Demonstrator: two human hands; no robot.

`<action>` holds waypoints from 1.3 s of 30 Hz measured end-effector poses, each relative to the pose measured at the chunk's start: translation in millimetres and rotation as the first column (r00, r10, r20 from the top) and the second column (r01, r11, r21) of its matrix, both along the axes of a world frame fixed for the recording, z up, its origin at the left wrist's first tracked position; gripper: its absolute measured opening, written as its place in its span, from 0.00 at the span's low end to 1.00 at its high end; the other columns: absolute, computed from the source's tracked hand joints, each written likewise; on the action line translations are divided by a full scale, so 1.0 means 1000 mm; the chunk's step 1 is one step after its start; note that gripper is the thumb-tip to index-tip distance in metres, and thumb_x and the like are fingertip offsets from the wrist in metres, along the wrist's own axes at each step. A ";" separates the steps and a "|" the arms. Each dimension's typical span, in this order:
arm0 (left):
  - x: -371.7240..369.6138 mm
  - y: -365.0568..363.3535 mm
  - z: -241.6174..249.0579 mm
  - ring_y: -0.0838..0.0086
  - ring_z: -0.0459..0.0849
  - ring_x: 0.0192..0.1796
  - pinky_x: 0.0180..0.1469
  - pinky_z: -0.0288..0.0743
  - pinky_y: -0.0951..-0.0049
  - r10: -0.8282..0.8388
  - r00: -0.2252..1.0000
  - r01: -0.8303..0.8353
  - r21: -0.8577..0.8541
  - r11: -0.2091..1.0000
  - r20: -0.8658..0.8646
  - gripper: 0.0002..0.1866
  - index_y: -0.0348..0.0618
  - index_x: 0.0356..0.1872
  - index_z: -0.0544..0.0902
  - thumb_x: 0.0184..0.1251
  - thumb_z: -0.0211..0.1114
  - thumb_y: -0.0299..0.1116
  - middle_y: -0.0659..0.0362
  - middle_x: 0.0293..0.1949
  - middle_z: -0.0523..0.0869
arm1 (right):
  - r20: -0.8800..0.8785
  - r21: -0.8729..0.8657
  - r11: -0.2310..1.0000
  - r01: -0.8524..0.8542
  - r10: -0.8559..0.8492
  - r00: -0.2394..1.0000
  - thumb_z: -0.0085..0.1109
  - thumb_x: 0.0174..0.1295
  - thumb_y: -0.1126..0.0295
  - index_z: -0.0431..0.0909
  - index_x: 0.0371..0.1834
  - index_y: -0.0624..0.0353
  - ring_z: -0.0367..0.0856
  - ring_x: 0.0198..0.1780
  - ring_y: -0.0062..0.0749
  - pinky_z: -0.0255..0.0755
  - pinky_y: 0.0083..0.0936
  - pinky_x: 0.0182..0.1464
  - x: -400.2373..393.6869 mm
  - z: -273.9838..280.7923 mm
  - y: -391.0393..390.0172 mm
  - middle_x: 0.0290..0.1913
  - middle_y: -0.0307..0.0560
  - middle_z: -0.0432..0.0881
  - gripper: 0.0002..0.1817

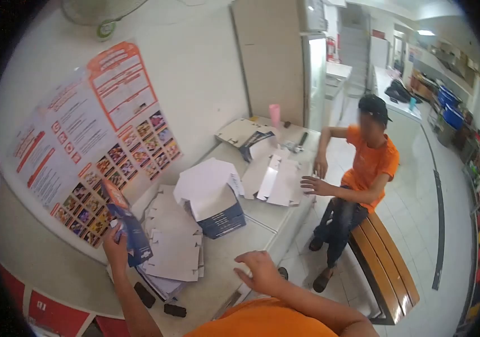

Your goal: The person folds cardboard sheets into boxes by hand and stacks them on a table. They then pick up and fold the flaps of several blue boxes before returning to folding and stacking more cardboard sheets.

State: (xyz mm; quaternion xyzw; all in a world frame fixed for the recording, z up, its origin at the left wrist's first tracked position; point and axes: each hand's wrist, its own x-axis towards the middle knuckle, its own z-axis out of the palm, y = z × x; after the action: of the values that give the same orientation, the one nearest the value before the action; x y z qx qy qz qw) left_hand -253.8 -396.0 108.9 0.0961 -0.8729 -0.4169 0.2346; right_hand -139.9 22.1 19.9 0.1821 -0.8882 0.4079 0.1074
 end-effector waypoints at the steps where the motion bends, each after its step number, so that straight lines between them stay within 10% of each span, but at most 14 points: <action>1: 0.013 0.001 0.000 0.78 0.85 0.37 0.37 0.78 0.80 -0.105 0.993 0.107 0.043 0.993 -0.049 0.28 0.46 0.71 0.77 0.70 0.66 0.19 0.57 0.43 0.88 | -0.126 -0.044 0.995 -0.092 0.086 0.988 0.71 0.65 0.64 0.80 0.56 0.57 0.81 0.61 0.43 0.70 0.45 0.66 0.000 0.019 -0.013 0.58 0.52 0.84 0.19; 3: 0.070 0.106 0.035 0.80 0.83 0.38 0.38 0.78 0.80 -0.137 0.945 0.268 0.465 0.844 -0.296 0.45 0.53 0.83 0.58 0.68 0.68 0.17 0.57 0.44 0.86 | -0.263 -0.078 0.976 -0.202 0.175 0.949 0.72 0.64 0.63 0.80 0.59 0.55 0.77 0.69 0.47 0.66 0.48 0.71 -0.002 0.042 -0.039 0.65 0.53 0.81 0.22; 5: 0.094 0.124 -0.019 0.78 0.85 0.41 0.41 0.80 0.79 -0.259 0.957 0.289 0.563 0.775 -0.134 0.54 0.60 0.85 0.44 0.67 0.68 0.16 0.56 0.47 0.86 | -0.505 0.212 0.911 -0.353 0.412 0.759 0.65 0.69 0.54 0.71 0.73 0.56 0.64 0.78 0.55 0.58 0.55 0.76 -0.004 0.054 -0.061 0.75 0.54 0.70 0.32; 9: 0.128 0.173 -0.063 0.73 0.86 0.51 0.52 0.83 0.70 -0.311 0.939 0.194 0.973 0.128 -0.146 0.16 0.42 0.63 0.75 0.79 0.63 0.31 0.59 0.52 0.85 | -0.553 0.366 0.812 -0.456 0.583 0.595 0.60 0.72 0.50 0.69 0.74 0.57 0.62 0.80 0.57 0.53 0.57 0.79 -0.017 0.038 -0.074 0.76 0.54 0.70 0.34; 10: 0.136 0.183 -0.064 0.72 0.86 0.51 0.53 0.83 0.70 -0.292 0.952 0.079 0.995 -0.063 -0.094 0.12 0.42 0.59 0.76 0.81 0.61 0.32 0.59 0.51 0.84 | -0.530 0.133 0.805 -0.578 0.550 0.645 0.59 0.72 0.51 0.71 0.73 0.59 0.64 0.78 0.57 0.55 0.55 0.78 -0.014 0.031 -0.076 0.75 0.54 0.71 0.32; 11: 0.141 0.187 -0.080 0.72 0.86 0.51 0.53 0.83 0.70 -0.264 0.958 0.095 0.992 -0.080 -0.113 0.12 0.42 0.59 0.76 0.81 0.61 0.32 0.59 0.51 0.84 | -0.485 -0.109 0.748 -0.654 0.534 0.692 0.59 0.73 0.53 0.72 0.72 0.60 0.67 0.77 0.57 0.58 0.54 0.77 -0.014 0.027 -0.077 0.74 0.54 0.72 0.30; 13: 0.149 0.194 -0.111 0.71 0.87 0.51 0.54 0.84 0.69 -0.313 0.928 0.365 0.654 0.663 -0.201 0.08 0.43 0.54 0.78 0.83 0.57 0.32 0.59 0.48 0.84 | -0.435 -0.185 0.762 -0.620 0.502 0.748 0.61 0.71 0.56 0.75 0.69 0.60 0.72 0.72 0.57 0.67 0.49 0.73 -0.007 0.036 -0.087 0.70 0.54 0.76 0.28; 14: 0.158 0.201 -0.068 0.70 0.87 0.50 0.52 0.84 0.71 -0.167 0.968 0.182 0.982 -0.059 -0.189 0.09 0.42 0.55 0.78 0.85 0.54 0.33 0.57 0.46 0.85 | -0.377 -0.074 0.876 -0.476 0.417 0.827 0.63 0.69 0.57 0.76 0.68 0.60 0.74 0.70 0.57 0.69 0.47 0.70 -0.007 0.037 -0.091 0.69 0.53 0.77 0.28; 17: 0.161 0.184 -0.097 0.70 0.86 0.53 0.52 0.83 0.69 -0.183 0.951 0.249 0.968 -0.031 -0.250 0.11 0.39 0.59 0.76 0.82 0.54 0.28 0.58 0.51 0.85 | -0.340 0.045 0.941 -0.335 0.330 0.881 0.66 0.66 0.59 0.80 0.66 0.55 0.75 0.68 0.56 0.70 0.51 0.66 -0.007 0.032 -0.095 0.69 0.53 0.77 0.26; 19: 0.160 0.173 -0.118 0.68 0.87 0.52 0.51 0.84 0.66 -0.186 0.951 0.288 0.923 0.253 -0.246 0.10 0.38 0.58 0.76 0.83 0.54 0.28 0.57 0.51 0.85 | -0.366 0.281 0.868 -0.409 0.491 0.791 0.69 0.63 0.60 0.81 0.66 0.48 0.72 0.69 0.53 0.65 0.57 0.68 -0.002 0.036 -0.091 0.68 0.52 0.77 0.26; 21: 0.165 0.171 -0.102 0.67 0.87 0.53 0.51 0.84 0.64 -0.176 0.960 0.212 0.976 -0.052 -0.218 0.11 0.38 0.59 0.76 0.83 0.54 0.29 0.56 0.53 0.85 | -0.361 0.257 0.897 -0.361 0.435 0.825 0.69 0.63 0.59 0.82 0.66 0.45 0.71 0.70 0.53 0.64 0.58 0.68 0.000 0.017 -0.094 0.69 0.50 0.77 0.26; 25: 0.173 0.190 -0.114 0.68 0.89 0.48 0.53 0.86 0.62 -0.020 0.986 0.166 0.986 -0.034 -0.166 0.11 0.40 0.56 0.78 0.85 0.54 0.35 0.55 0.49 0.88 | -0.266 0.065 0.981 -0.182 0.193 0.944 0.69 0.63 0.59 0.83 0.66 0.42 0.70 0.72 0.53 0.63 0.57 0.66 -0.007 -0.017 -0.113 0.73 0.44 0.74 0.26; 36: 0.179 0.157 -0.118 0.68 0.87 0.44 0.50 0.86 0.62 -0.074 0.996 0.032 0.986 -0.162 -0.044 0.21 0.36 0.53 0.78 0.80 0.59 0.47 0.56 0.43 0.86 | -0.298 0.157 0.873 -0.461 0.487 0.821 0.67 0.67 0.64 0.87 0.57 0.50 0.67 0.77 0.49 0.53 0.56 0.73 -0.009 -0.013 -0.118 0.65 0.34 0.84 0.16; 39: 0.170 0.143 -0.121 0.67 0.86 0.46 0.55 0.84 0.61 -0.098 0.995 -0.011 0.965 -0.261 -0.015 0.22 0.38 0.56 0.77 0.80 0.58 0.49 0.56 0.45 0.86 | -0.231 -0.086 0.770 -0.632 0.602 0.765 0.67 0.67 0.65 0.88 0.55 0.50 0.69 0.76 0.50 0.52 0.58 0.74 -0.025 -0.014 -0.122 0.65 0.33 0.84 0.14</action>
State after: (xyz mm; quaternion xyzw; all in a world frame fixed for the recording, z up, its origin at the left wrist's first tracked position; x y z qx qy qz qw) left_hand -84.1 -253.3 -12.4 0.2278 -0.2107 -0.9504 0.0213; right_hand -164.5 -99.9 5.7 0.4936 -0.7286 0.4703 0.0653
